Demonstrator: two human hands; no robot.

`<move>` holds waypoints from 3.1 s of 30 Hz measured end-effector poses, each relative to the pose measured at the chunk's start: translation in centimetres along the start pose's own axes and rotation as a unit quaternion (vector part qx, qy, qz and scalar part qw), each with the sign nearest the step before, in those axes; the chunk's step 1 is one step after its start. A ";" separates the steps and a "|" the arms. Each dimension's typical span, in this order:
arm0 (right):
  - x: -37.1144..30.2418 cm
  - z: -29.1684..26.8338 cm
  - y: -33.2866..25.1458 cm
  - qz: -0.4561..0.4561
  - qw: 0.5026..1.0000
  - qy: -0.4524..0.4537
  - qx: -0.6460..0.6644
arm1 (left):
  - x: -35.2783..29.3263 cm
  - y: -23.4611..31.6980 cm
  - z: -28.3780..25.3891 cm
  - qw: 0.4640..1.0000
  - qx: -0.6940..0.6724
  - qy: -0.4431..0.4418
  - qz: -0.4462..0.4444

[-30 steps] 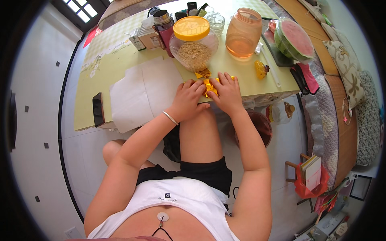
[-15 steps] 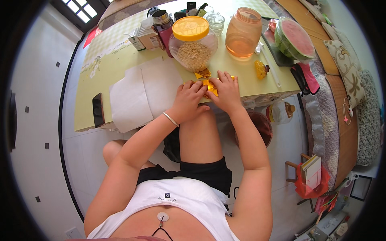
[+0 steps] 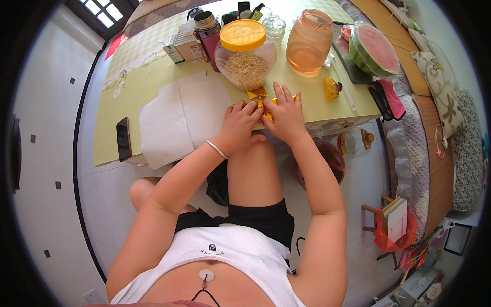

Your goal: The person sits cross-legged and folds a sheet of gold-colored paper by hand. They repeatedly fold the paper into smaller sections, creating a compact rectangular shape, and place the finished piece on the table.

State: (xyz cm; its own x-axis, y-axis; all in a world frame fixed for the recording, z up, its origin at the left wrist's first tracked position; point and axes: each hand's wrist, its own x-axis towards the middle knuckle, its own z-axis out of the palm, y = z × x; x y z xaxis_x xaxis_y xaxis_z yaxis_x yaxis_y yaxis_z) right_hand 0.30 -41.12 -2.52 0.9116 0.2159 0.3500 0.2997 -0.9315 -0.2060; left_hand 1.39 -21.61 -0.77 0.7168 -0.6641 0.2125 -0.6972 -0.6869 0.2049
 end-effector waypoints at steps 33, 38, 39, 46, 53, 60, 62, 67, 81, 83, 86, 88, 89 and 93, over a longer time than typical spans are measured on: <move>-1.9 0.9 -0.2 -0.001 0.997 0.071 0.016 | 0.3 0.7 0.5 1.000 0.002 0.005 -0.029; -1.0 0.6 -0.5 0.003 0.998 0.063 -0.007 | 0.5 0.9 0.4 0.999 0.003 -0.003 -0.040; -1.0 0.8 -0.3 0.000 0.997 0.074 -0.005 | 0.6 0.9 0.5 0.999 0.002 -0.003 -0.045; -1.0 1.1 0.3 -0.004 0.996 0.085 0.015 | 0.8 1.1 0.7 0.998 0.002 0.009 -0.055; -1.9 1.4 1.1 0.039 0.990 0.128 0.046 | 0.1 0.8 0.5 0.998 -0.027 0.019 -0.047; -4.4 0.0 1.3 0.037 0.978 0.182 0.094 | -2.3 -0.6 -1.7 0.996 -0.050 0.036 -0.057; -4.6 -0.6 0.9 0.026 0.974 0.204 0.097 | -4.0 -1.9 -3.2 0.996 -0.045 0.051 -0.062; -4.1 -2.0 -1.8 -0.035 0.973 0.200 0.110 | -10.3 -7.8 -5.4 0.991 -0.024 0.107 -0.082; 1.3 3.4 -15.4 -0.194 0.967 -0.153 0.066 | -22.7 -13.1 -5.1 0.973 0.076 0.106 -0.190; 1.6 4.2 -16.3 -0.182 0.968 -0.170 0.041 | -22.8 -13.6 -5.8 0.972 0.041 0.139 -0.185; 1.6 5.9 -17.0 -0.188 0.976 -0.107 0.013 | -22.2 -13.8 -7.0 0.960 -0.004 0.186 -0.208; 1.7 7.1 -17.7 -0.180 0.980 -0.081 -0.018 | -20.6 -13.1 -8.2 0.941 -0.041 0.206 -0.265; 1.8 7.5 -18.3 -0.178 0.981 -0.068 -0.033 | -19.9 -13.1 -8.7 0.938 -0.026 0.231 -0.256; 3.4 8.7 -20.7 -0.165 0.985 -0.025 0.047 | -15.7 -12.1 -8.8 0.949 -0.003 0.239 -0.206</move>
State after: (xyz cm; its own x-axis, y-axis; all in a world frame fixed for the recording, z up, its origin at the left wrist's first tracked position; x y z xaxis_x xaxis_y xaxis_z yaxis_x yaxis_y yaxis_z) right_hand -0.36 -18.53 -5.01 0.7717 0.5194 0.3670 0.6054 -0.7768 -0.1736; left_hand -1.52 -0.26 1.82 0.8428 -0.1286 0.5226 -0.3602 -0.8563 0.3702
